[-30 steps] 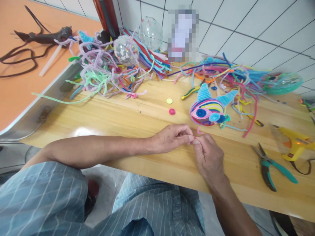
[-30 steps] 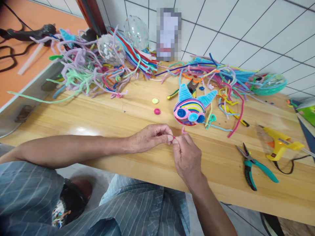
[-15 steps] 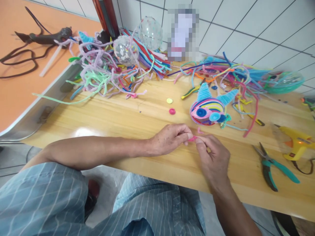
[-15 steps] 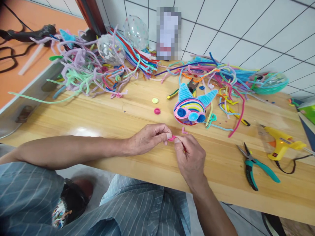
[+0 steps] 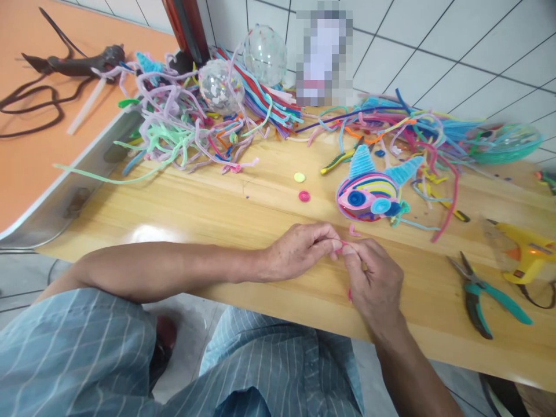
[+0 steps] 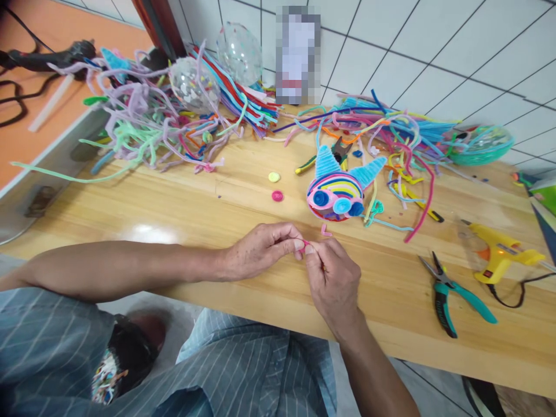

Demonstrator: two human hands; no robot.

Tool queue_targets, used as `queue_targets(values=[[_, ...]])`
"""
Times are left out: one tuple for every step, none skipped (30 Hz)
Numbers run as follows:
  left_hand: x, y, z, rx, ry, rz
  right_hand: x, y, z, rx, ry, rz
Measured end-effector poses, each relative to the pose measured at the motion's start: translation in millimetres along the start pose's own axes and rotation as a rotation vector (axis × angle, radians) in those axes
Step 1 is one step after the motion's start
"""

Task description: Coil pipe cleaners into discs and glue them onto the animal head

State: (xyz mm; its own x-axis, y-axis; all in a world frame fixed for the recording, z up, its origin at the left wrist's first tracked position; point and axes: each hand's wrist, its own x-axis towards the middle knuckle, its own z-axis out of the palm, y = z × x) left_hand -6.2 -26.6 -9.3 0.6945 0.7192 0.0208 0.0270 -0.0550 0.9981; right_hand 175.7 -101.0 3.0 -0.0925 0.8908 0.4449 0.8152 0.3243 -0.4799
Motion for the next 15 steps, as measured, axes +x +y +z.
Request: queue_targets(values=[[0.3,-0.2,0.1,-0.016,-0.003,0.005,-0.3,0.6,0.2,-0.007,0.002,-0.005],[0.8,-0.4,0.1,-0.037,-0.007,0.008,-0.5,1.1,0.3,-0.011,0.002,-0.005],[1.3,-0.7,0.0,-0.058,-0.011,0.006,-0.7,1.6,0.3,-0.013,0.001,-0.003],[1.9,-0.9,-0.1,-0.075,-0.012,0.003,-0.8,1.9,0.4,-0.013,0.000,0.001],[2.4,-1.1,-0.3,-0.085,-0.010,-0.003,-0.8,2.2,0.4,-0.009,-0.001,0.006],[2.8,-1.2,-0.4,-0.085,-0.008,-0.009,-0.7,2.2,0.4,-0.003,0.002,0.012],[3.1,-1.2,-0.6,-0.081,-0.005,-0.011,-0.5,2.1,0.3,0.003,0.006,0.019],[3.1,-1.1,-0.7,-0.074,-0.004,-0.009,-0.2,1.8,0.2,0.012,0.009,0.029],[2.9,-0.9,-0.7,-0.068,-0.002,-0.005,0.2,1.3,0.1,0.024,0.010,0.041],[2.6,-0.7,-0.7,-0.065,-0.003,0.001,0.6,0.7,-0.1,0.037,0.011,0.053],[2.1,-0.4,-0.5,-0.066,-0.006,0.006,1.0,0.1,-0.3,0.052,0.013,0.063],[1.7,-0.2,-0.2,-0.070,-0.007,0.012,1.3,-0.5,-0.5,0.065,0.015,0.070],[1.3,0.0,0.1,-0.075,-0.005,0.018,1.4,-0.9,-0.5,0.073,0.017,0.072],[1.0,0.1,0.3,-0.080,-0.003,0.023,1.4,-1.1,-0.4,0.073,0.022,0.067],[1.1,0.2,0.3,-0.083,-0.002,0.023,1.2,-1.0,-0.2,0.062,0.025,0.060]])
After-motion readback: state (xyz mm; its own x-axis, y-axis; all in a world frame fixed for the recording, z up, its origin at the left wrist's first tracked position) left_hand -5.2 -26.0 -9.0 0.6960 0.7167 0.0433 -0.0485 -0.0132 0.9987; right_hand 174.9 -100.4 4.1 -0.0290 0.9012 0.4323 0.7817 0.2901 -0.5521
